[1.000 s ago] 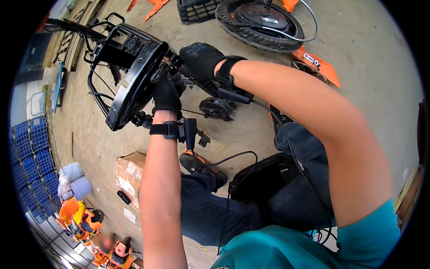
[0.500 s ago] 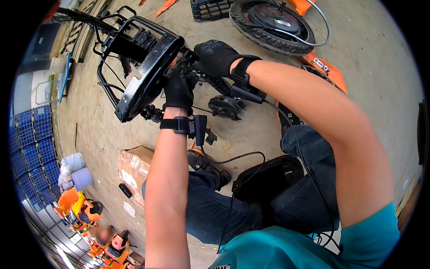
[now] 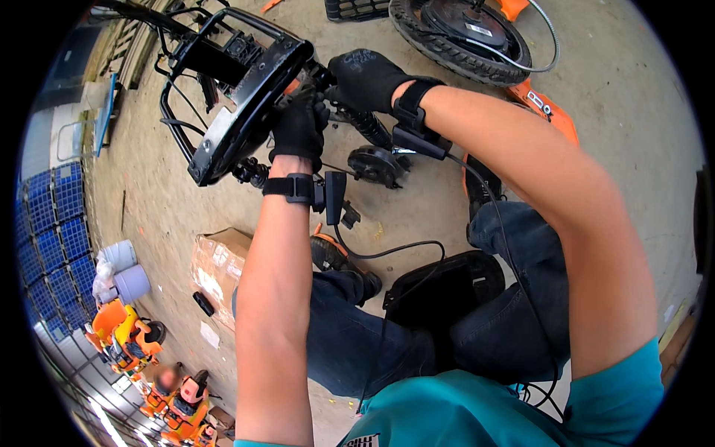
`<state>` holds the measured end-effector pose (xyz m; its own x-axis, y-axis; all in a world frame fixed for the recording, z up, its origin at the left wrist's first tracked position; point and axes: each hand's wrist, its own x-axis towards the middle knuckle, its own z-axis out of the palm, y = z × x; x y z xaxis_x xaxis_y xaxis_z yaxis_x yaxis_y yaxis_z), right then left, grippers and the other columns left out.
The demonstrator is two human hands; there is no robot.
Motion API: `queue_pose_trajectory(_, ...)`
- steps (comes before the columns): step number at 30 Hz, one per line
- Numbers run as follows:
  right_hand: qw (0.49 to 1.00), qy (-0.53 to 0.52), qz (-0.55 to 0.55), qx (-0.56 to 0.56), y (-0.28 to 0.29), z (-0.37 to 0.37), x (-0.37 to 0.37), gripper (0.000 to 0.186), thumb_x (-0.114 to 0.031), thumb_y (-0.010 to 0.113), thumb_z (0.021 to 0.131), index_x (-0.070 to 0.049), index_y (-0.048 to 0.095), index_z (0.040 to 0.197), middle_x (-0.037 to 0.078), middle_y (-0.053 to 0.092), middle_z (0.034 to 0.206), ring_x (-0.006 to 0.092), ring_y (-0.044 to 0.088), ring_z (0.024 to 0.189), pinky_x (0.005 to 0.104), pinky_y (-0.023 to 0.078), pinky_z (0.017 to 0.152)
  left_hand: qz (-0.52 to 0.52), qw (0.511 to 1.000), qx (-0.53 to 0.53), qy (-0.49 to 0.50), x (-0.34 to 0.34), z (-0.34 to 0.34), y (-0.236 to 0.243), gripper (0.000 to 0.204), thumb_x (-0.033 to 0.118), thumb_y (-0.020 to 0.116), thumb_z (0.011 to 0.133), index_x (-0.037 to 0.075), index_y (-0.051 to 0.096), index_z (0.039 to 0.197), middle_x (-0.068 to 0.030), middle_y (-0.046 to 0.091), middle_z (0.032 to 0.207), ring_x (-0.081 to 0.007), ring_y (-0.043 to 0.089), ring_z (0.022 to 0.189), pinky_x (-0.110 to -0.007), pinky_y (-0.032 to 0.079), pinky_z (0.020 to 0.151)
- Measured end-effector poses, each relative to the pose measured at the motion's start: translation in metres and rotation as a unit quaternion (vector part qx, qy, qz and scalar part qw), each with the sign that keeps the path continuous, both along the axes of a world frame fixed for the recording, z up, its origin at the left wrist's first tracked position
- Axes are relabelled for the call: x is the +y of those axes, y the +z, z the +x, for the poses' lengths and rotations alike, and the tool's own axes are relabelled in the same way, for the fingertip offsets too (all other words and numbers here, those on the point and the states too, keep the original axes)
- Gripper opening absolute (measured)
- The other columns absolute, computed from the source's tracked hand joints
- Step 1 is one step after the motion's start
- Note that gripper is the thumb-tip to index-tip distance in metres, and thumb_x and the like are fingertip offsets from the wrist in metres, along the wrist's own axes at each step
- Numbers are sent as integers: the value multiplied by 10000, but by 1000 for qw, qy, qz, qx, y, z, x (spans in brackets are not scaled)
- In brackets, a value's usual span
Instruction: The person attaches a component to a motorcycle frame by hand and tightens a bolt using an adjustable wrench. They work on the rear suspension area while wearing black gloves.
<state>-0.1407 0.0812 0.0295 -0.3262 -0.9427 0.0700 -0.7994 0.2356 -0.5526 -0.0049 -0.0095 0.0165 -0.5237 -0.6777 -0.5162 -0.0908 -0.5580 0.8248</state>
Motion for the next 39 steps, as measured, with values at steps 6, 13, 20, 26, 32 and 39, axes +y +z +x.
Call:
queue_pose_trajectory(6, 1000, -6, -1, 6, -1, 0, 1, 289, -272, 657, 751, -23, 696, 891, 207, 663, 901, 358, 643, 895, 421, 510, 801, -20, 998, 55, -4, -4, 5, -22, 116, 92, 546, 933, 81, 613, 1026, -20, 635, 903, -95, 598, 756, -204, 495, 661)
queue_pose_trajectory(13, 1000, 21, 13, 0, 1, -1, 0, 382, -353, 643, 788, 9, 637, 911, 225, 644, 845, 379, 623, 873, 440, 492, 783, -222, 974, 48, -22, 14, 9, -20, 139, 141, 569, 919, 65, 601, 1031, -53, 627, 873, -142, 609, 728, -257, 508, 621)
queue_pose_trajectory(20, 955, 237, 120, 131, -18, -43, 18, 381, -349, 650, 769, 32, 660, 757, 221, 635, 769, 394, 625, 737, 438, 508, 670, -473, 792, -184, -339, 47, 60, 30, 237, 219, 566, 892, 6, 598, 990, -116, 618, 806, -216, 613, 748, -340, 490, 636)
queue_pose_trajectory(26, 948, 286, 126, 57, -74, 3, 53, 209, -227, 587, 789, -35, 658, 833, 215, 638, 834, 386, 606, 792, 447, 483, 731, -714, 619, -68, -321, 131, 99, 95, 212, 144, 601, 810, 52, 602, 1001, -119, 602, 903, -272, 617, 818, -396, 504, 681)
queue_pose_trajectory(32, 951, 106, 291, 15, -101, 63, 68, 447, -386, 682, 775, 21, 612, 945, 239, 641, 911, 391, 614, 887, 441, 484, 751, -709, 592, -121, -363, 174, 122, 125, 159, 177, 564, 761, 56, 594, 859, -80, 563, 802, -216, 562, 744, -353, 447, 615)
queue_pose_trajectory(39, 976, -83, 163, -118, -151, 93, 90, 427, -278, 723, 737, -4, 609, 1045, 214, 647, 929, 356, 624, 873, 412, 485, 767, -704, 597, -118, -366, 180, 128, 107, 91, 157, 574, 721, 69, 595, 727, -69, 531, 680, -219, 534, 646, -352, 440, 605)
